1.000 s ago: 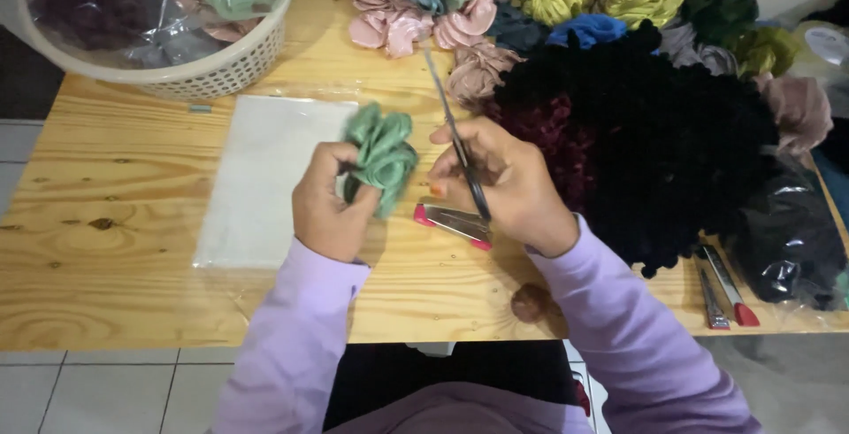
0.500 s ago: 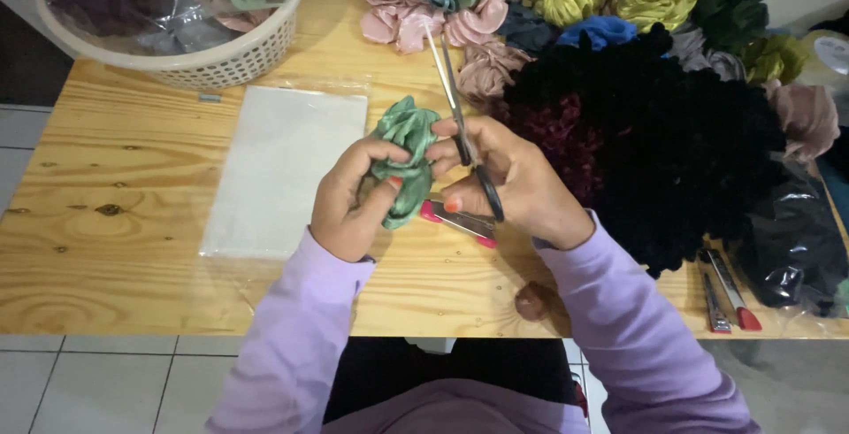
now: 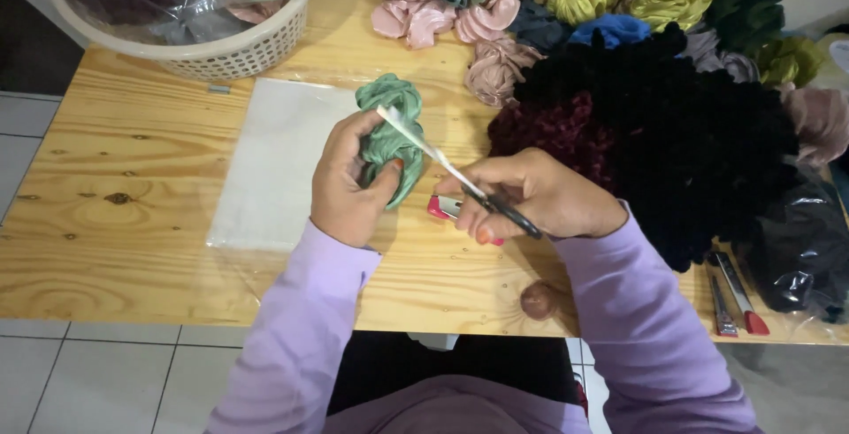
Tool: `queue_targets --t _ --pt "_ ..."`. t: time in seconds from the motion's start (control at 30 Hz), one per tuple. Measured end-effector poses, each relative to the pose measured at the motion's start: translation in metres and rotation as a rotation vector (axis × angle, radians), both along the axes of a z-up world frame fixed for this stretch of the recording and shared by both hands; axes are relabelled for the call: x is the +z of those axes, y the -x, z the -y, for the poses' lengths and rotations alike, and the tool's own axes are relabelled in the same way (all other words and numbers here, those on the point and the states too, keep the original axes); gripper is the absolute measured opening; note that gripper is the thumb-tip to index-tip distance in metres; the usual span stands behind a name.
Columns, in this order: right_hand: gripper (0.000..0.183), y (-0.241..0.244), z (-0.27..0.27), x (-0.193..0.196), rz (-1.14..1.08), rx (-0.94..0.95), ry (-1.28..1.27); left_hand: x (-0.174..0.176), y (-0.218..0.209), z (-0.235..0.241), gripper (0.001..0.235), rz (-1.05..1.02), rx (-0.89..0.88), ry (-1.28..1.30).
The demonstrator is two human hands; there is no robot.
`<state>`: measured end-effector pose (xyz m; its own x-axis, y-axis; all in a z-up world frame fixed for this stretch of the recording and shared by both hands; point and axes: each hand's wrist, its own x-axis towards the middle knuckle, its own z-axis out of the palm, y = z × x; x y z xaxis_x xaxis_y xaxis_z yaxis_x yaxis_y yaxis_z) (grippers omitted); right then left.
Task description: Trimming loose threads from fabric scrunchies using scissors and then placing them into individual plastic bags for packaging.
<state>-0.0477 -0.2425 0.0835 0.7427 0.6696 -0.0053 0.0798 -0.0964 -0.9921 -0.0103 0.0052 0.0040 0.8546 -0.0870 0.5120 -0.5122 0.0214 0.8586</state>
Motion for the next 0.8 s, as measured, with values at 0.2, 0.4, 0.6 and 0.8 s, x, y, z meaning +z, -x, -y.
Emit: queue_targets --t 0.2,0.4,0.6,0.8 --pt "0.049 -0.003 -0.007 0.020 0.004 0.028 0.291 0.004 0.002 -0.001 0.062 -0.016 0.036 -0.008" --pt "0.057 -0.005 -0.003 0.012 -0.227 -0.126 0.348 0.014 0.006 -0.002 0.068 0.009 0.039 -0.063" --pt "0.055 -0.008 0.000 0.010 -0.248 -0.126 0.436 0.014 0.007 -0.002 0.071 0.001 0.036 -0.055" --pt "0.055 -0.010 0.002 0.006 -0.246 -0.124 0.462 0.012 0.005 -0.003 0.071 0.026 0.059 -0.104"
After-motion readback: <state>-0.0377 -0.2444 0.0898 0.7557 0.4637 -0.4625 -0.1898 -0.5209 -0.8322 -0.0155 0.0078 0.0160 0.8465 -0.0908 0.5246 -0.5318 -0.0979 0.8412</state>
